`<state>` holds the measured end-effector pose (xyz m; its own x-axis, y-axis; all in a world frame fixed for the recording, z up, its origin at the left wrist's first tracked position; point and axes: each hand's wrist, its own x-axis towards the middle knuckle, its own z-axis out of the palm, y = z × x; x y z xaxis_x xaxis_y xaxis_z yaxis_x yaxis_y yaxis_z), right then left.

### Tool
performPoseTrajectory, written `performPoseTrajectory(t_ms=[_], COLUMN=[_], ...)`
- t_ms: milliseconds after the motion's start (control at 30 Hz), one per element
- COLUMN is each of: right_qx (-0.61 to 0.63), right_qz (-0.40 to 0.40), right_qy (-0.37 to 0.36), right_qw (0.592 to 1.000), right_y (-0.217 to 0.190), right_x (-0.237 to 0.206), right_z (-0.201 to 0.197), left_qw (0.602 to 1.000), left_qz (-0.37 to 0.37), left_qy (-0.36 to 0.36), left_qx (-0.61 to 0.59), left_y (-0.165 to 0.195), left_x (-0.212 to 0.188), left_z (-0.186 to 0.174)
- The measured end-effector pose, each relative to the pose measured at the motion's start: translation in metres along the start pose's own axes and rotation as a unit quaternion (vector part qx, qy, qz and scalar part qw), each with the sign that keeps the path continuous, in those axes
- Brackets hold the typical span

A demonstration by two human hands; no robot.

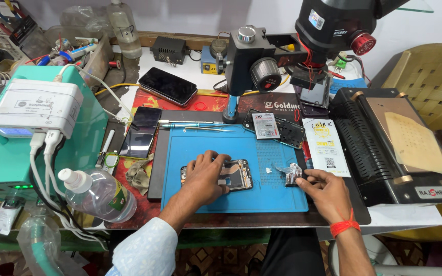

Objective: The person works on a disassembled smartphone at a repair bench. They peel a foil strip from the phone body, clean the frame with a foil-wrapped wipe, press and reseat the phone frame and screen assembly, and hold the phone up to check the edges.

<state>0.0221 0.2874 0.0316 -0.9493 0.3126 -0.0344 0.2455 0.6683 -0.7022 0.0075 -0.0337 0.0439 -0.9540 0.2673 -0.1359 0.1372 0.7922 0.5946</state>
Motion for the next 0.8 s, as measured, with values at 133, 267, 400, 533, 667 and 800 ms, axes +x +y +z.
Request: performPoseTrajectory(t_ms=[133, 267, 400, 533, 667, 800], right_qx=[-0.028, -0.023, 0.057, 0.212, 0.152, 0.053], right_qz=[-0.016, -0.022, 0.001, -0.074, -0.095, -0.209], right_qy=[0.017, 0.023, -0.018, -0.054, -0.062, -0.062], right_qw=[0.999, 0.999, 0.998, 0.973, 0.982, 0.975], right_y=[0.003, 0.006, 0.01, 0.001, -0.023, -0.053], right_x=[-0.003, -0.001, 0.0, -0.002, -0.015, -0.033], right_z=[0.009, 0.014, 0.012, 0.008, 0.007, 0.013], left_qw=[1.0, 1.0, 0.999, 0.997, 0.998, 1.0], left_qz=[-0.002, 0.013, 0.03, 0.02, 0.019, 0.025], left_qy=[-0.005, -0.012, -0.025, -0.056, -0.041, 0.007], left_qx=[0.002, 0.004, 0.031, 0.047, 0.035, 0.007], left_y=[0.003, 0.004, 0.005, 0.008, 0.008, 0.008], left_x=[-0.002, -0.003, -0.003, 0.005, 0.009, 0.009], left_z=[-0.001, -0.002, -0.004, -0.006, -0.001, 0.007])
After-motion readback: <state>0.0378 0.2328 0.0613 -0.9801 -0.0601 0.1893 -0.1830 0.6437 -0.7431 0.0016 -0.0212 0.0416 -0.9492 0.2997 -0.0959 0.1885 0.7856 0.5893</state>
